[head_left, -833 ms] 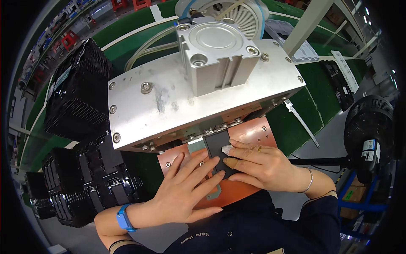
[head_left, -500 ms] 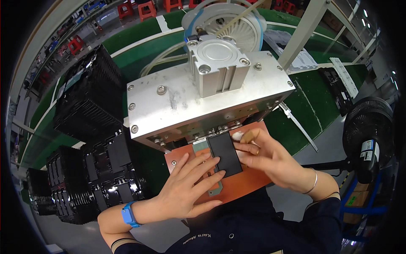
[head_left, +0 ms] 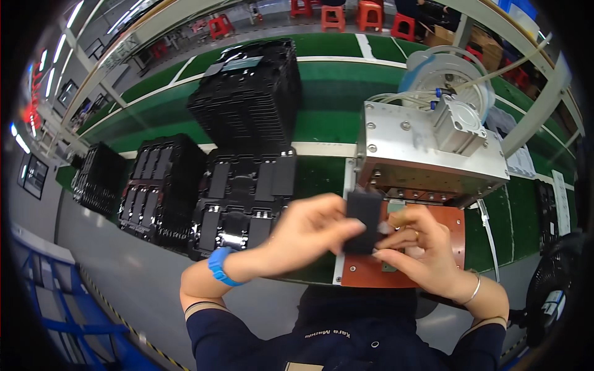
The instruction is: The person places small black rectangular components into a metal jig on a workbench. They press each component into place and then move it to a stack of similar items. The person repeats this process for multiple units, handling them one at a time.
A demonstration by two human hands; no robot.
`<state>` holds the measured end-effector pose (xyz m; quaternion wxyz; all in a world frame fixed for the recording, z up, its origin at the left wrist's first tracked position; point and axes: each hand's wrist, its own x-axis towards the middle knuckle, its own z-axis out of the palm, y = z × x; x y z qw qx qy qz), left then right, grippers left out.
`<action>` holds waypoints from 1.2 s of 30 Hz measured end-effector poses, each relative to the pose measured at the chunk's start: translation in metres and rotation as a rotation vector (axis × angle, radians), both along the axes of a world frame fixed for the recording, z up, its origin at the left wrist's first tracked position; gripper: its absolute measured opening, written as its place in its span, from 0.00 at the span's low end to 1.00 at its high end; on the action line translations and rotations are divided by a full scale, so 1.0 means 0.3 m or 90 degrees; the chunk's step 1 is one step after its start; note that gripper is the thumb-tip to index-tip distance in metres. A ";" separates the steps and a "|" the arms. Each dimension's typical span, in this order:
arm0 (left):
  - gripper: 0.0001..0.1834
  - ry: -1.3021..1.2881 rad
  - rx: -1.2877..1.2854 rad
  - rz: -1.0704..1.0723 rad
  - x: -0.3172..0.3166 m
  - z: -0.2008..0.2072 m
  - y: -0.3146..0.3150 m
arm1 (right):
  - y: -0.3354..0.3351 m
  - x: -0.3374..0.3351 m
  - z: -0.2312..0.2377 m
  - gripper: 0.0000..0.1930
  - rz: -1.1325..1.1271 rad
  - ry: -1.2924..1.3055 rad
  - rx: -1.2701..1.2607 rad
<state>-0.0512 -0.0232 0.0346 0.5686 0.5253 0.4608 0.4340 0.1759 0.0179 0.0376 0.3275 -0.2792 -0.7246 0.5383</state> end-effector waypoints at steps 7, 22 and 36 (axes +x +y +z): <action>0.16 0.322 0.179 0.477 -0.558 -0.177 0.017 | 0.159 -0.398 -0.083 0.11 0.170 -0.336 0.792; 0.32 0.890 0.166 0.218 -0.510 -0.287 0.003 | 0.179 -0.519 -0.139 0.17 0.096 -0.406 1.078; 0.36 0.815 0.529 0.188 -0.149 0.025 -0.015 | -0.050 0.263 -0.133 0.15 -0.147 -0.359 0.593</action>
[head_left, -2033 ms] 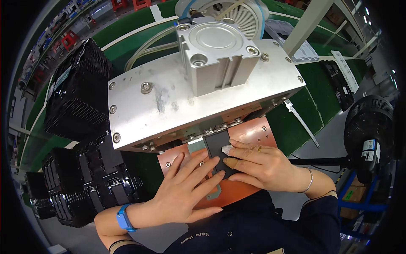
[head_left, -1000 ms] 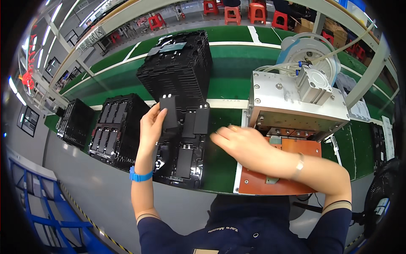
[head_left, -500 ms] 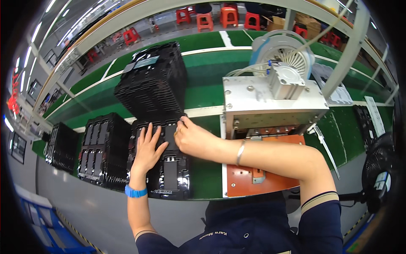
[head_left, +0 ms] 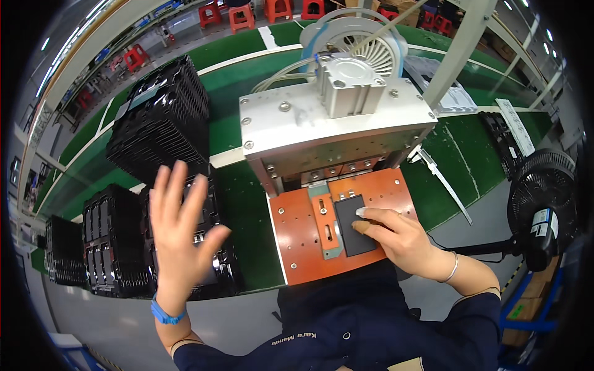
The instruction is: The person places small black rectangular components into a metal jig on a workbench. They press each component into place and then move it to a stack of similar items. The person repeats this process for multiple units, handling them one at a time.
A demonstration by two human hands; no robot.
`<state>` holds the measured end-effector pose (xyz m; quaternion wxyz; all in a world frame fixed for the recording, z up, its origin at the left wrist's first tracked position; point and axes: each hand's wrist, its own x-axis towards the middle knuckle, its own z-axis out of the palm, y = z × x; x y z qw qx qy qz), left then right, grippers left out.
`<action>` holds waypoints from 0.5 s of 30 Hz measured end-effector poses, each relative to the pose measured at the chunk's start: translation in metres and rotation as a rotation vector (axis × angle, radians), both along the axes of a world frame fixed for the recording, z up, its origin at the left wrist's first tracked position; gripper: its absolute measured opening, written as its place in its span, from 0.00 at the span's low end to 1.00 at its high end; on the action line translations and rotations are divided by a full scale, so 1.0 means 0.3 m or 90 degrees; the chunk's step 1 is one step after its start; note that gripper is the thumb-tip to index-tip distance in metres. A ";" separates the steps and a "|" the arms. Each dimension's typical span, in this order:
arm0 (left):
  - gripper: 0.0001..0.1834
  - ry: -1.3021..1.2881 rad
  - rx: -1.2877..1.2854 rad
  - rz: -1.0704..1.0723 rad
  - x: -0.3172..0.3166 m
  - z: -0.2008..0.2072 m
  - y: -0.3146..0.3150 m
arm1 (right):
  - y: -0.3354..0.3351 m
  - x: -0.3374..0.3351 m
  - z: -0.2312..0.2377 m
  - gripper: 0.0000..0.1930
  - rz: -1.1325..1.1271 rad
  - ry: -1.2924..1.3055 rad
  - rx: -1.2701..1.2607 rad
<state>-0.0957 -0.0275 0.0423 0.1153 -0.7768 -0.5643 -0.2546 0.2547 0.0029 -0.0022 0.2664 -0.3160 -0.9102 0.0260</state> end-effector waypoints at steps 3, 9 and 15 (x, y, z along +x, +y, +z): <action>0.37 0.055 -0.042 -0.181 0.137 0.004 -0.020 | 0.048 -0.018 0.023 0.12 0.042 0.072 -0.085; 0.39 0.043 -0.248 -0.464 0.330 -0.104 0.022 | 0.140 -0.064 0.010 0.09 0.025 0.072 -0.051; 0.38 0.023 -0.298 -0.499 0.345 -0.146 0.037 | 0.147 -0.070 -0.008 0.12 0.041 0.003 0.001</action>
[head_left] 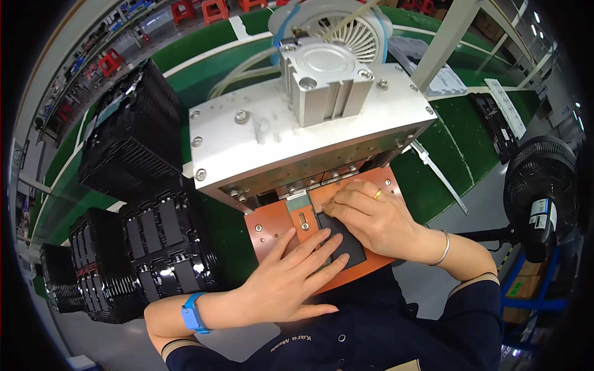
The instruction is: The person places small black rectangular components into a metal jig on a workbench. They press each component into place and then move it to a stack of similar items. The person repeats this process for multiple units, handling them one at a time.
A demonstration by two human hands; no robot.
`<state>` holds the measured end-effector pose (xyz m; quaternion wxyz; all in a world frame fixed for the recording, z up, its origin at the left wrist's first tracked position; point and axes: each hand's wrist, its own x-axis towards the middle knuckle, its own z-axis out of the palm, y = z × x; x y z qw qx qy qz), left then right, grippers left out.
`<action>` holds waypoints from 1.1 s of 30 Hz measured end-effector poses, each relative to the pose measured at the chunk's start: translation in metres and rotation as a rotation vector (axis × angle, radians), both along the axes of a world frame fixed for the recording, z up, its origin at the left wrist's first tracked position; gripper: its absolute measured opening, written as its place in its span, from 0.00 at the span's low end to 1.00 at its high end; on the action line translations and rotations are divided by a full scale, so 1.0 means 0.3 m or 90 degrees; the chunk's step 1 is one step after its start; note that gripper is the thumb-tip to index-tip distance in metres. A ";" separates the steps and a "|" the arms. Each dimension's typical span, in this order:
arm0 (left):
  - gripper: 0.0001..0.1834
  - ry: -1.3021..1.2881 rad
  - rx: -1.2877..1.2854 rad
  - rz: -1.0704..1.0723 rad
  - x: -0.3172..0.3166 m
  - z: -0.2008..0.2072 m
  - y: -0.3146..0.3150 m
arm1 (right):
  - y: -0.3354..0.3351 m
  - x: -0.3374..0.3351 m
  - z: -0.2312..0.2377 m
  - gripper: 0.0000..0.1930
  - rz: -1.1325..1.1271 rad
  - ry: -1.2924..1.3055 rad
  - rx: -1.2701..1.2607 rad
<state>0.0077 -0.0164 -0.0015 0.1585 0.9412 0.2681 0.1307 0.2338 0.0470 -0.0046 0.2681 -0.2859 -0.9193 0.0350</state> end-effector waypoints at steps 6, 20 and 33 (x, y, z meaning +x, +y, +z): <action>0.38 0.000 -0.006 0.012 0.000 0.003 -0.001 | 0.003 -0.010 -0.011 0.14 -0.037 0.019 -0.015; 0.38 -0.027 -0.027 0.029 -0.021 -0.008 0.008 | -0.109 0.090 0.072 0.17 0.007 0.051 -0.150; 0.38 -0.027 -0.049 0.065 -0.039 -0.004 0.053 | -0.048 0.062 0.035 0.18 0.043 -0.011 -0.159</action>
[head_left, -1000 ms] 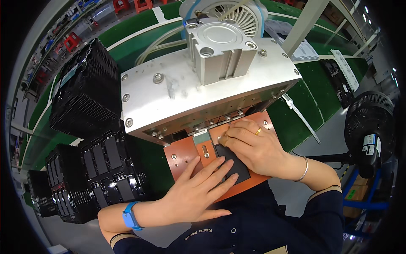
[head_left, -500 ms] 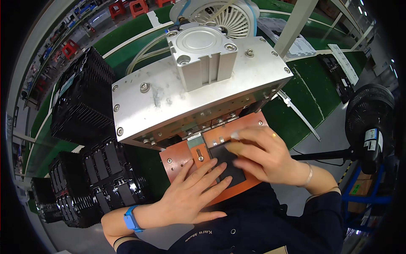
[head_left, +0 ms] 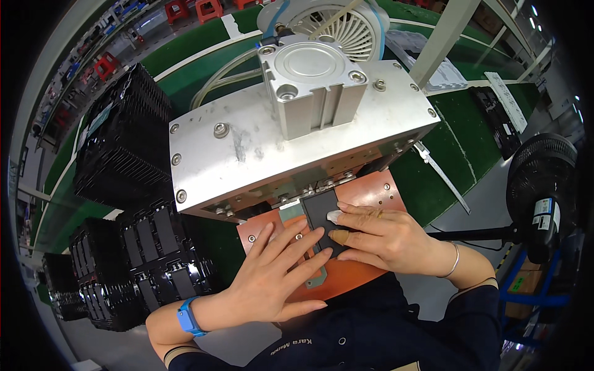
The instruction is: The person places small black rectangular components into a metal jig on a workbench. They press each component into place and then move it to a stack of similar items. The person repeats this process for multiple units, handling them one at a time.
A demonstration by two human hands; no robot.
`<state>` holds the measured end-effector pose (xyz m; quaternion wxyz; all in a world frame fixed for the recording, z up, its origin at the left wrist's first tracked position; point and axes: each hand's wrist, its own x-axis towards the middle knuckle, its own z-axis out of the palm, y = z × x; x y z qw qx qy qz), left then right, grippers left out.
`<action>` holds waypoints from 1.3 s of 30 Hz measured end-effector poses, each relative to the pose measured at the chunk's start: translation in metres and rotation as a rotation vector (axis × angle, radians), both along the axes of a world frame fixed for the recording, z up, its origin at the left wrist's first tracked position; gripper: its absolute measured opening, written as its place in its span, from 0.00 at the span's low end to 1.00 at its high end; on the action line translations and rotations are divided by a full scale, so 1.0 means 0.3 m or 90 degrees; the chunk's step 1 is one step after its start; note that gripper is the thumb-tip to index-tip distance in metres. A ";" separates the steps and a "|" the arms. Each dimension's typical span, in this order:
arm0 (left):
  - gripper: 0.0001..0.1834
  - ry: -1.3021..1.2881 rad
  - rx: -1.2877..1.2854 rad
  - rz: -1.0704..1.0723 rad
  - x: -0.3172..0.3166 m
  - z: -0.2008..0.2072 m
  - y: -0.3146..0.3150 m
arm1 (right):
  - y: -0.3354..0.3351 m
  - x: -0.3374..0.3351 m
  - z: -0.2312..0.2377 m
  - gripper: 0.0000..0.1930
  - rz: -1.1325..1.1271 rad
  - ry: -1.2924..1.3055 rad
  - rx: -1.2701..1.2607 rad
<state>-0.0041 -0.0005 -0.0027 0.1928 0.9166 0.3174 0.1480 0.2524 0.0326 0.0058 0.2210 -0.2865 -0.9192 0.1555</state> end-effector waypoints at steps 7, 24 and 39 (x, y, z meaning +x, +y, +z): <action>0.36 -0.014 -0.009 0.000 0.003 -0.002 -0.006 | -0.024 -0.016 0.014 0.15 -0.021 -0.008 -0.065; 0.12 -0.409 -0.417 0.293 -0.019 0.087 -0.034 | 0.012 -0.032 0.052 0.12 -0.137 0.355 -0.689; 0.19 -0.432 -0.024 0.866 -0.646 -0.177 -0.469 | 0.048 -0.727 0.014 0.04 0.452 0.010 0.310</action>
